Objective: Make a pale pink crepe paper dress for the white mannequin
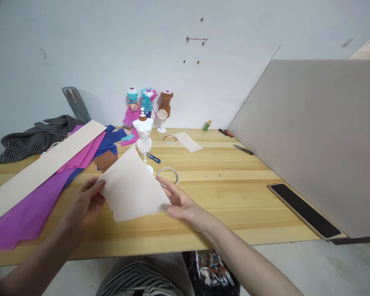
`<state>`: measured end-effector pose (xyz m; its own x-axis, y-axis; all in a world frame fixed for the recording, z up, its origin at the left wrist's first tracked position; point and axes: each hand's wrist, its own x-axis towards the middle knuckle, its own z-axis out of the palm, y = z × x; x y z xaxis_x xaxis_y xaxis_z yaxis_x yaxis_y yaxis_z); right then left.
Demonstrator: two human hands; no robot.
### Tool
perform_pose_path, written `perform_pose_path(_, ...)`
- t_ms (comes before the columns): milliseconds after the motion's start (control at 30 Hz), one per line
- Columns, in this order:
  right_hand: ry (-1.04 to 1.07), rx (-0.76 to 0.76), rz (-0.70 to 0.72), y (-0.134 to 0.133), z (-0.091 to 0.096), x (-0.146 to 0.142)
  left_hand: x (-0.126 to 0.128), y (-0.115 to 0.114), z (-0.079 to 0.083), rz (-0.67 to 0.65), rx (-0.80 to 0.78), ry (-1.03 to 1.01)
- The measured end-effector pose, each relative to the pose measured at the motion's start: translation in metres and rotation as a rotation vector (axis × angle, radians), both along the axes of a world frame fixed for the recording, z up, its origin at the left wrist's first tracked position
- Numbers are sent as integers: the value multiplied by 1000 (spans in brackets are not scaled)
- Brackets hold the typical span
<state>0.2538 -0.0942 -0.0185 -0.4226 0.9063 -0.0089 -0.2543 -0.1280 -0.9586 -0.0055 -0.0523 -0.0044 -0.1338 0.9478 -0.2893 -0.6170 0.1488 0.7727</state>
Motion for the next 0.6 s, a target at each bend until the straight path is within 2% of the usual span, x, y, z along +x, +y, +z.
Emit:
perform_pose_path(67,-96,-5,-83,-2,-8,-7,0,-4,-8,32,-33,-38)
perform_pose_path(133,-142,-80,-100,-3,-14,-7,0,-6,-12,32,-18,-49)
perform_pose_path(200,-168,-142,-53,-4,-15,-1,-2,-8,-11,14,37,-19)
perform_pose_path(300,-273,-159,84,-5,-6,15,-6,-10,-4,-47,133,128)
perform_pose_path(367,-371,-82,58,-3,7,26,-6,-9,3,-148,213,265)
perform_pose_path(467,-420,120,-117,4,28,34,1,-6,14,-385,348,454)
perform_pose_path(533,-402,198,-151,10,40,30,11,-1,19,-570,418,533)
perform_pose_path(600,-351,198,-118,19,44,19,24,4,21,-741,474,565)
